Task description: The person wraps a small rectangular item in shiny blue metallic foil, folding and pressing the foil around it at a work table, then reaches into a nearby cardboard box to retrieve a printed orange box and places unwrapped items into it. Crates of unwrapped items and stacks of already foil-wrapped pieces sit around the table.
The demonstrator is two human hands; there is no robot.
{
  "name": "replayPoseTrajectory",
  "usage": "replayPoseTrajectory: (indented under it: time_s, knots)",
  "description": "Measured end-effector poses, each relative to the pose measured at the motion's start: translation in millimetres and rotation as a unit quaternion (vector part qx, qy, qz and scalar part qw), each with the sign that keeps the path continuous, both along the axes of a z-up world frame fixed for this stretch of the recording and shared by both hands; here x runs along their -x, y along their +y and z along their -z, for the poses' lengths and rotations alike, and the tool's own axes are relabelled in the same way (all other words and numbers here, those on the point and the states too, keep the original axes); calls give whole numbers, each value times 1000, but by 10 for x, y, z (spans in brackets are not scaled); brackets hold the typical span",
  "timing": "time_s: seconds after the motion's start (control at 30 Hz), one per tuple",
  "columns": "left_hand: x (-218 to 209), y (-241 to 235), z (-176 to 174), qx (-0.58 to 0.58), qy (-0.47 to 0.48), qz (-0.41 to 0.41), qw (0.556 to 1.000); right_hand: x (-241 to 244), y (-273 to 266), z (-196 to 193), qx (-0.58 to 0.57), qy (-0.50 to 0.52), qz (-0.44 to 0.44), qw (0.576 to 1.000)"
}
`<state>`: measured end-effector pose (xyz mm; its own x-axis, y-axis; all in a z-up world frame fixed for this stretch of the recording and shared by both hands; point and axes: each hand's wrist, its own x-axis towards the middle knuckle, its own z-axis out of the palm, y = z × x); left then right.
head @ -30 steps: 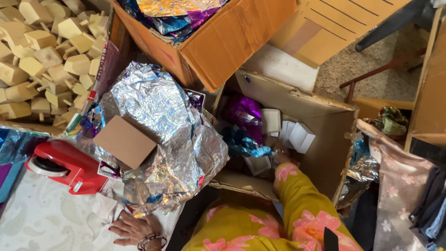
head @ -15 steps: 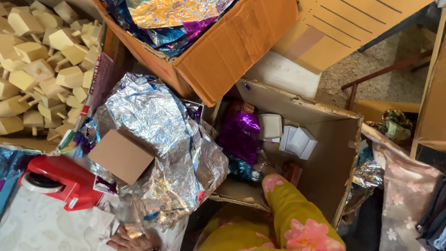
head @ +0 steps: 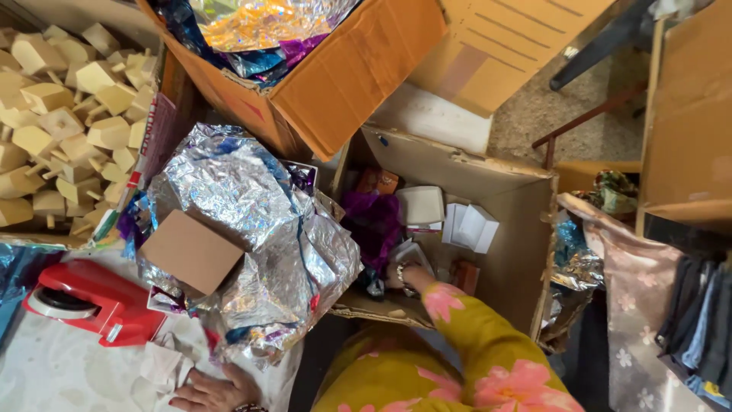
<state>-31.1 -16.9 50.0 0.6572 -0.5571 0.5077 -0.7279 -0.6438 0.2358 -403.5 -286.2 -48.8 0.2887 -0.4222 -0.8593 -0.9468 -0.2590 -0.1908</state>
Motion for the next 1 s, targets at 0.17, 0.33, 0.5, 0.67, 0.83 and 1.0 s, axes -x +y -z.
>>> replayPoseTrajectory:
  time_s: [0.17, 0.33, 0.5, 0.67, 0.83, 1.0]
  knots:
    - [-23, 59, 71, -39, 87, -29, 995, 543, 269, -881, -24, -22, 8, 999]
    - [-40, 44, 55, -93, 136, -74, 984, 605, 922, -1563, -61, -274, 59, 958]
    - [-4, 23, -43, -78, 175, -75, 979, 421, 1297, -1315, 189, -123, 39, 973]
    - [-45, 35, 2, -102, 170, -71, 978, 314, 1311, -1583, 201, -97, 39, 974]
    - [-7, 38, -161, -107, 182, -66, 975, 329, 1220, -1515, 238, -112, 64, 963]
    - [-17, 47, -113, -99, 168, -56, 979, 303, 1261, -1613, 275, -104, 80, 952]
